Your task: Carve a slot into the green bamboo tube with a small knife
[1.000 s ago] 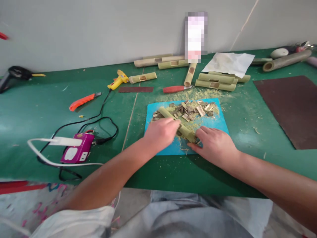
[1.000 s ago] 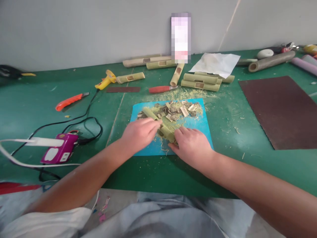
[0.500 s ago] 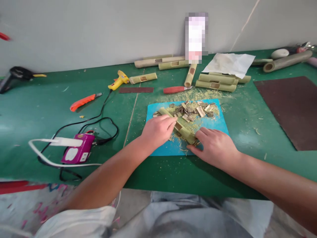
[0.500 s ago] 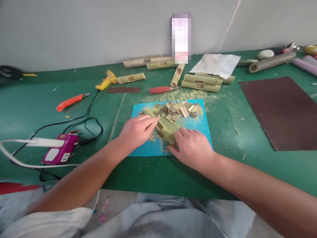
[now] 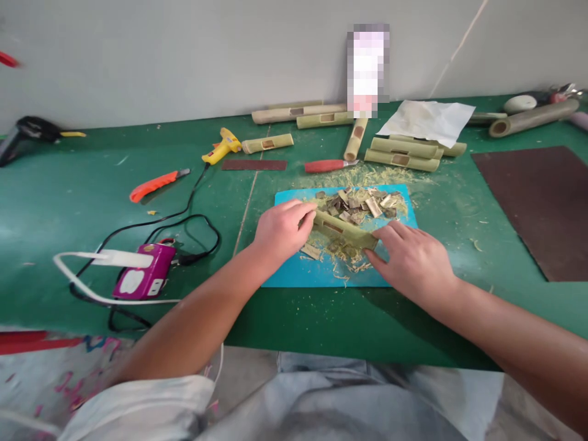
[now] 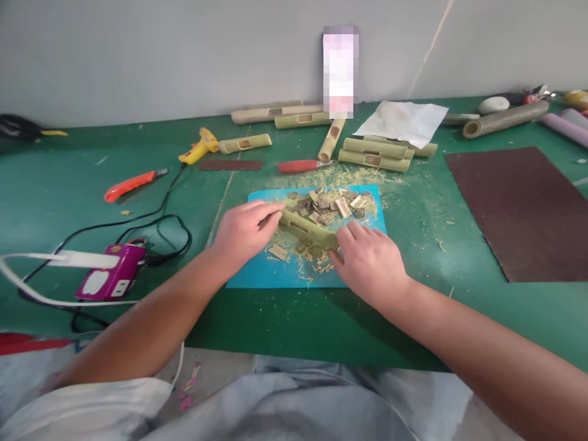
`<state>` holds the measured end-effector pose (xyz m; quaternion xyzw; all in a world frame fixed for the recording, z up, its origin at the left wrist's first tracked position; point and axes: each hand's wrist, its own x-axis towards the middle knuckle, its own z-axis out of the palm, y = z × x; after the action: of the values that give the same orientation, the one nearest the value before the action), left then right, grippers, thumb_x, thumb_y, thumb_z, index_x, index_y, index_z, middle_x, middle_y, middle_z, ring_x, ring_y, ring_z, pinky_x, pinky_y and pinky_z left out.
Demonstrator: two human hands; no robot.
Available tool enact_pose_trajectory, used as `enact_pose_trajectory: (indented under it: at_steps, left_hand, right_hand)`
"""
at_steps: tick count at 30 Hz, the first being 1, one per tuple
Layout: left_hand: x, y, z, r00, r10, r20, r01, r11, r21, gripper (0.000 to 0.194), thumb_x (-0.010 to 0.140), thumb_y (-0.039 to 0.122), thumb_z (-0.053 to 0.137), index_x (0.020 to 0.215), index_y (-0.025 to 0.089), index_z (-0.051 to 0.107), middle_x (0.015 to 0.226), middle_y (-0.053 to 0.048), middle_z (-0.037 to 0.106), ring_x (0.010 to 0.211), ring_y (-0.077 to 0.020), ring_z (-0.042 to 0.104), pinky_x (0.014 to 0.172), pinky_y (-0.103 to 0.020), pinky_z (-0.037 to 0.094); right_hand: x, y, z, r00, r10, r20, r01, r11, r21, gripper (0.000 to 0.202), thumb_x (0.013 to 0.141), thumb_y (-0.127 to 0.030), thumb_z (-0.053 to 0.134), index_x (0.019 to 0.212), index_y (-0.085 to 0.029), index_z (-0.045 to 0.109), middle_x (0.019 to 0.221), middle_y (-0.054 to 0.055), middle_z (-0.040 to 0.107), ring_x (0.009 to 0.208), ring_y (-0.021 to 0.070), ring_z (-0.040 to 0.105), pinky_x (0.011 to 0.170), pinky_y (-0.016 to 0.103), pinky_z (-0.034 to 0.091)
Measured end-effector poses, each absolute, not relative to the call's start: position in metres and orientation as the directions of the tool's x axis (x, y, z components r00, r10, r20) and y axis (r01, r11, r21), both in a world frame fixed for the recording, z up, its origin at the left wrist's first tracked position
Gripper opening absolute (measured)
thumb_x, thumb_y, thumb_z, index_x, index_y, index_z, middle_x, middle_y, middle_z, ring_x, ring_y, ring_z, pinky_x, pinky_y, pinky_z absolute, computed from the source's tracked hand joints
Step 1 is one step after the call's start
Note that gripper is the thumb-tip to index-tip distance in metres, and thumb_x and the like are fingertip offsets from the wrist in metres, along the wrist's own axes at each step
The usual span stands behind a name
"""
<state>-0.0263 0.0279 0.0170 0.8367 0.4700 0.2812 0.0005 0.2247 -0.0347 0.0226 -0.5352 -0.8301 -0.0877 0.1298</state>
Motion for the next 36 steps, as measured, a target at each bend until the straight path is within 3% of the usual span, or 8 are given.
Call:
enact_pose_trajectory:
  at_steps: [6,11,17,21,26,30,36]
  left_hand:
    - [-0.032,0.035,0.011,0.361,0.836,0.413,0.811,-0.5,0.303,0.022,0.091,0.018,0.057,0.106,0.017,0.074,0.092,-0.008,0.075,0.076,-0.0167,0.068,0.07,-0.028,0.055]
    - [-0.032,0.034,0.012,0.36,0.828,0.43,0.795,-0.513,0.323,0.022,0.092,0.02,0.057,0.104,0.016,0.074,0.091,-0.008,0.075,0.077,-0.0166,0.068,0.071,-0.028,0.056]
    - [-0.027,0.027,0.023,0.291,0.746,0.599,0.71,-0.588,0.388,0.022,0.096,0.023,0.053,0.105,0.017,0.073,0.092,-0.006,0.075,0.078,-0.0143,0.069,0.074,-0.027,0.057]
    - [-0.029,0.03,0.023,0.264,0.737,0.623,0.704,-0.588,0.397,0.022,0.096,0.022,0.054,0.105,0.017,0.073,0.091,-0.006,0.075,0.079,-0.0142,0.069,0.076,-0.027,0.056]
    - [-0.035,0.043,0.015,0.263,0.788,0.557,0.734,-0.538,0.415,0.021,0.093,0.018,0.057,0.106,0.016,0.073,0.097,-0.007,0.076,0.081,-0.0148,0.069,0.077,-0.028,0.057]
    - [-0.038,0.049,0.01,0.291,0.826,0.483,0.768,-0.503,0.397,0.021,0.091,0.016,0.059,0.106,0.017,0.074,0.094,-0.006,0.076,0.08,-0.0151,0.069,0.075,-0.028,0.058]
    - [-0.038,0.05,0.005,0.295,0.816,0.497,0.751,-0.519,0.408,0.022,0.091,0.017,0.059,0.107,0.017,0.074,0.097,-0.007,0.076,0.082,-0.0156,0.07,0.078,-0.029,0.058]
  right_hand:
    - [0.222,-0.034,0.022,-0.391,0.897,0.206,0.915,0.404,-0.02,0.035,0.092,-0.047,0.051,0.09,-0.015,0.066,0.08,0.006,0.065,0.067,0.0178,0.056,0.061,0.031,0.031]
    - [0.221,-0.033,0.024,-0.393,0.91,0.133,0.916,0.4,-0.03,0.032,0.092,-0.041,0.048,0.083,-0.016,0.065,0.077,0.006,0.063,0.061,0.0159,0.052,0.056,0.031,0.027]
    - [0.225,-0.033,0.022,-0.421,0.843,0.336,0.892,0.452,-0.017,0.028,0.091,-0.039,0.051,0.078,-0.017,0.063,0.073,0.005,0.061,0.061,0.0154,0.05,0.059,0.03,0.031]
    - [0.228,-0.033,0.023,-0.406,0.799,0.443,0.902,0.427,0.056,0.026,0.091,-0.037,0.053,0.077,-0.017,0.062,0.069,0.004,0.058,0.061,0.0151,0.05,0.06,0.03,0.031]
    - [0.228,-0.033,0.021,-0.414,0.833,0.366,0.908,0.407,0.099,0.023,0.089,-0.037,0.059,0.08,-0.017,0.061,0.072,0.004,0.06,0.062,0.0165,0.053,0.059,0.031,0.03]
    - [0.226,-0.033,0.02,-0.392,0.872,0.294,0.917,0.395,0.052,0.025,0.087,-0.041,0.061,0.087,-0.016,0.063,0.079,0.004,0.063,0.066,0.0176,0.057,0.06,0.031,0.032]
    - [0.225,-0.033,0.019,-0.406,0.871,0.275,0.907,0.421,0.007,0.031,0.088,-0.046,0.058,0.087,-0.015,0.064,0.082,0.005,0.063,0.068,0.0171,0.058,0.06,0.031,0.034]
